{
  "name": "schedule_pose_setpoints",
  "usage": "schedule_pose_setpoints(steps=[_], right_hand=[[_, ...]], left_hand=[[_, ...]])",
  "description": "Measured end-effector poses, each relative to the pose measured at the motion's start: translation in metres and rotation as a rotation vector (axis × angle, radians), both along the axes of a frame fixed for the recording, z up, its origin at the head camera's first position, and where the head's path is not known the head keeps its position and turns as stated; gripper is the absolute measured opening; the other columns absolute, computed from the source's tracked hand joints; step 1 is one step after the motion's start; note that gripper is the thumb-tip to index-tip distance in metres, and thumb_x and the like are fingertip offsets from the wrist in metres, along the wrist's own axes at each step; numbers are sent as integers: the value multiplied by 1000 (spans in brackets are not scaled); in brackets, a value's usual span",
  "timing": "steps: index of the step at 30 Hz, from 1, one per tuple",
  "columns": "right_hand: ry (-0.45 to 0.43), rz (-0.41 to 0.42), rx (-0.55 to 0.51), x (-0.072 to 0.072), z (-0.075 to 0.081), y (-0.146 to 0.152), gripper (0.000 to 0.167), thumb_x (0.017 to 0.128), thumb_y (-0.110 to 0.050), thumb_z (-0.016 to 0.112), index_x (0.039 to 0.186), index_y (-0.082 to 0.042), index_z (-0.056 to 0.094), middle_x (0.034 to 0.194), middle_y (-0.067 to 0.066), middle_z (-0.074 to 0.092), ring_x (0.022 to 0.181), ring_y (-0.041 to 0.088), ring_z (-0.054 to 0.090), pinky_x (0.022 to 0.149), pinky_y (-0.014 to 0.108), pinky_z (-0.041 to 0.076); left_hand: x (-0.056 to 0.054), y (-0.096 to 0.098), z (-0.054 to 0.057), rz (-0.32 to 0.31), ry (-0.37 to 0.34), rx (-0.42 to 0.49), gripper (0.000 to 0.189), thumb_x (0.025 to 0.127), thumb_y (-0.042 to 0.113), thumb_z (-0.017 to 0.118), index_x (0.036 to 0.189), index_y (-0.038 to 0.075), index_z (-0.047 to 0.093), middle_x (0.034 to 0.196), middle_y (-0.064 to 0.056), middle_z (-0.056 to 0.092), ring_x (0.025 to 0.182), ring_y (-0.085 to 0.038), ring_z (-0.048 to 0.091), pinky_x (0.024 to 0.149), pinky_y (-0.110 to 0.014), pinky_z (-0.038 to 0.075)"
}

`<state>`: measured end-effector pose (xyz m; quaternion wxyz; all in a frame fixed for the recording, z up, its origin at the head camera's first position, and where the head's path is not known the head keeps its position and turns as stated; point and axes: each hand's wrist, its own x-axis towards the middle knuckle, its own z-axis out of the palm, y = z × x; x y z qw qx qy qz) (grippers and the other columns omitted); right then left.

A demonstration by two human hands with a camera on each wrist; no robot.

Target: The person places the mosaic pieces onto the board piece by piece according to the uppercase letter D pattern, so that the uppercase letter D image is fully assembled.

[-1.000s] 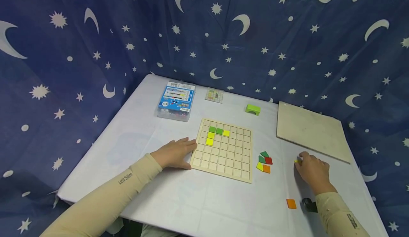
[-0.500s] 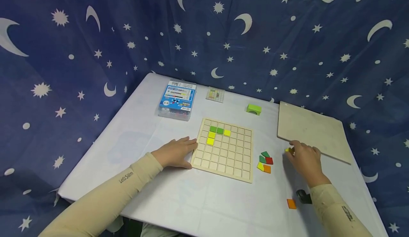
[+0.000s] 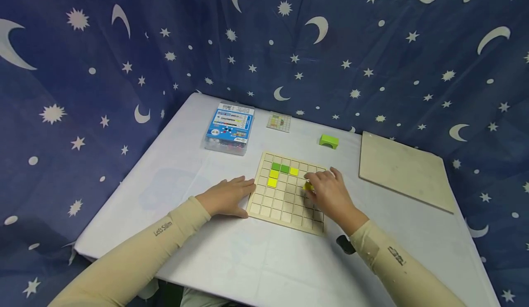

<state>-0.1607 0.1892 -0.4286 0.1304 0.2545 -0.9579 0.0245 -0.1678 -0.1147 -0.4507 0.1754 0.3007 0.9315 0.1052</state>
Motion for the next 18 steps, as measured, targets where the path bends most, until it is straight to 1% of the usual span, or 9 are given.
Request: schedule_pose_setpoints(steps=[3, 8, 12, 15, 18], right_hand=[[1, 58, 30, -1, -2, -28, 40, 78, -18, 85, 113, -11, 66, 100, 7, 73, 99, 30, 67, 105, 60, 38], [0, 108, 62, -4, -10, -61, 36, 82, -23, 82, 113, -14, 66, 104, 5, 73, 101, 28, 66, 106, 57, 38], [8, 135, 63, -9, -20, -73, 35, 82, -24, 82, 113, -14, 67, 104, 4, 73, 102, 26, 66, 106, 55, 38], [4, 139, 65, -12, -27, -77, 35, 82, -24, 82, 113, -14, 67, 104, 3, 72, 102, 25, 65, 106, 54, 38], [2, 145, 64, -13, -30, -79, 34, 83, -24, 81, 113, -14, 67, 103, 4, 72, 101, 25, 65, 107, 53, 38]], left_hand=[[-1, 0, 0, -6, 0, -1, 80, 80, 43, 81, 147, 15, 47, 158, -5, 37, 148, -31, 28, 109, -66, 30], [-1, -1, -2, -10, -4, -7, 83, 81, 43, 80, 149, 14, 45, 158, -5, 36, 148, -30, 28, 109, -65, 31], [-1, -2, -1, -14, -6, -6, 83, 82, 44, 79, 150, 14, 44, 158, -5, 36, 148, -30, 28, 109, -65, 31], [-1, -2, 0, -19, -4, -8, 83, 82, 44, 79, 150, 13, 44, 158, -5, 36, 148, -30, 28, 108, -65, 31], [-1, -2, 1, -18, 0, -16, 83, 82, 45, 78, 150, 13, 43, 159, -5, 36, 148, -30, 28, 108, -65, 32]])
